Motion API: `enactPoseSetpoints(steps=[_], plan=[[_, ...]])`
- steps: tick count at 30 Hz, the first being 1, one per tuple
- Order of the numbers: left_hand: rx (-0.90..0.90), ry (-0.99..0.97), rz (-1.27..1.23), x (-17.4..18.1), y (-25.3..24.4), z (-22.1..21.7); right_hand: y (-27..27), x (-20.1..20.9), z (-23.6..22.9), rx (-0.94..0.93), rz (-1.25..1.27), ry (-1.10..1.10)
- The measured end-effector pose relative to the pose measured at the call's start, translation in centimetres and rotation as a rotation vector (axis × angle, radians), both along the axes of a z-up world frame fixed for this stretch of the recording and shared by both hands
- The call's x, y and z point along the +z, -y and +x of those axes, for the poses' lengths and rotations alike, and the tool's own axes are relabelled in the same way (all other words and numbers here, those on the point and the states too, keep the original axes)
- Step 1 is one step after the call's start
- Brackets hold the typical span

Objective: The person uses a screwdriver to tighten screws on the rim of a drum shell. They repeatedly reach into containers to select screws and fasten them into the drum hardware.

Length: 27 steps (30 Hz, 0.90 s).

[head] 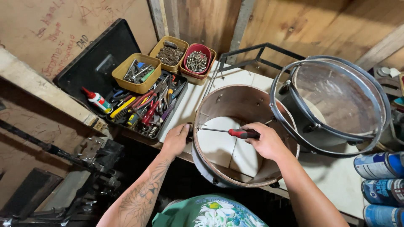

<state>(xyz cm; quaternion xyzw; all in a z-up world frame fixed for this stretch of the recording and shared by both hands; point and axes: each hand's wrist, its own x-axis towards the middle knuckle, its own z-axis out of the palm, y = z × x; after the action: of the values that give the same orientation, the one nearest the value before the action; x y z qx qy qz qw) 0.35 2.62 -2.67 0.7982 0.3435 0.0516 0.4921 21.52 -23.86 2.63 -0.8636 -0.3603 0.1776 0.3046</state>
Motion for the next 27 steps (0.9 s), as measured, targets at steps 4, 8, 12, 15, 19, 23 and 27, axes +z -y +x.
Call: enactPoseSetpoints(steps=[4, 8, 12, 15, 19, 23, 27], plan=[[0.017, 0.022, -0.015, 0.0, 0.2, 0.1, 0.7, -0.5, 1.1, 0.022, 0.023, 0.024], [0.002, 0.018, -0.024, 0.5, 0.3, -0.2, 0.9, -1.2, 1.7, -0.067, 0.044, -0.160], [-0.019, 0.036, -0.028, 0.4, 0.2, -0.2, 0.4, -1.2, 1.3, -0.140, 0.090, -0.290], [-0.050, 0.015, -0.007, 1.7, 0.2, -0.3, 0.1, -2.1, 1.7, -0.162, 0.158, -0.370], [-0.089, 0.032, 0.044, 0.5, -0.5, 0.3, -0.2, -1.2, 1.3, -0.199, 0.205, -0.485], [-0.010, -0.005, 0.011, 0.1, -0.9, 0.5, -0.2, -3.2, 2.3, -0.242, 0.251, -0.581], [-0.001, -0.017, 0.021, -0.5, -1.2, 0.7, 0.0, -4.5, 2.9, -0.271, 0.265, -0.612]])
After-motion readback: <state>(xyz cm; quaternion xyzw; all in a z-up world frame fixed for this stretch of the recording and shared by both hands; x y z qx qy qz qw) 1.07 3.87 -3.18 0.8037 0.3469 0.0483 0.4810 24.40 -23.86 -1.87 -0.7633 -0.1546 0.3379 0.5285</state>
